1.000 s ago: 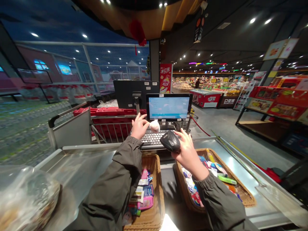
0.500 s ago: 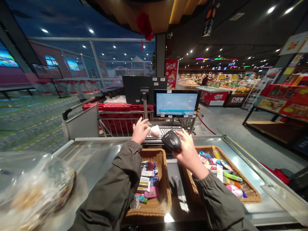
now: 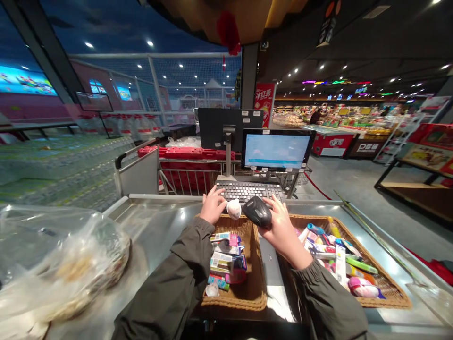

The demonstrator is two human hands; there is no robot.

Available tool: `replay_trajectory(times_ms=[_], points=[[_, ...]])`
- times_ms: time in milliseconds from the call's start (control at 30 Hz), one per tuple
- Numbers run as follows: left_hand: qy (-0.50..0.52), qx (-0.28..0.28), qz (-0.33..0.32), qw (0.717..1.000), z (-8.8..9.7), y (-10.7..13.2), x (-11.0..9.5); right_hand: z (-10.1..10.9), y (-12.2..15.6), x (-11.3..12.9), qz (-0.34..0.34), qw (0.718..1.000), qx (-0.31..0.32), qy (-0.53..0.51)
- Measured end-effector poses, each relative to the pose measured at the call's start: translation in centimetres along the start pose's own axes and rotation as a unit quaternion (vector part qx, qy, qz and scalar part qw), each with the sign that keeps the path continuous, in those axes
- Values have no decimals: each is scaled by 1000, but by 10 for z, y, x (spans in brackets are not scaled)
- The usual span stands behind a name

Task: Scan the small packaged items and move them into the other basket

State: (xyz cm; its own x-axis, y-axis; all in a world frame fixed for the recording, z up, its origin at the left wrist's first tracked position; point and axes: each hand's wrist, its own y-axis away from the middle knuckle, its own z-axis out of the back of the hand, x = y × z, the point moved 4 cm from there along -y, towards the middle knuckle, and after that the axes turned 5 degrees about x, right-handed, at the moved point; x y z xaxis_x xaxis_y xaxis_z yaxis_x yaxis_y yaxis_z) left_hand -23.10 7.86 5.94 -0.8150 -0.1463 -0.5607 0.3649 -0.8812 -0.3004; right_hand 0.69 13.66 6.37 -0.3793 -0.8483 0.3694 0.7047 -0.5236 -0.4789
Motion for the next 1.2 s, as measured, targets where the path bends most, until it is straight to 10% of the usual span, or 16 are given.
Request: replay_trajectory(times_ms=[833,1033,1200], points=[[-139,301,28,943,-127,71,83,-13,18,-3,-39,999,33,5],[-185,285,-27,940,-125,65,65,-11,25,-8,-57,996,68,-9],[-165,246,-124,947,-121,48,2,3,35,-20,-83,996,37,-17]])
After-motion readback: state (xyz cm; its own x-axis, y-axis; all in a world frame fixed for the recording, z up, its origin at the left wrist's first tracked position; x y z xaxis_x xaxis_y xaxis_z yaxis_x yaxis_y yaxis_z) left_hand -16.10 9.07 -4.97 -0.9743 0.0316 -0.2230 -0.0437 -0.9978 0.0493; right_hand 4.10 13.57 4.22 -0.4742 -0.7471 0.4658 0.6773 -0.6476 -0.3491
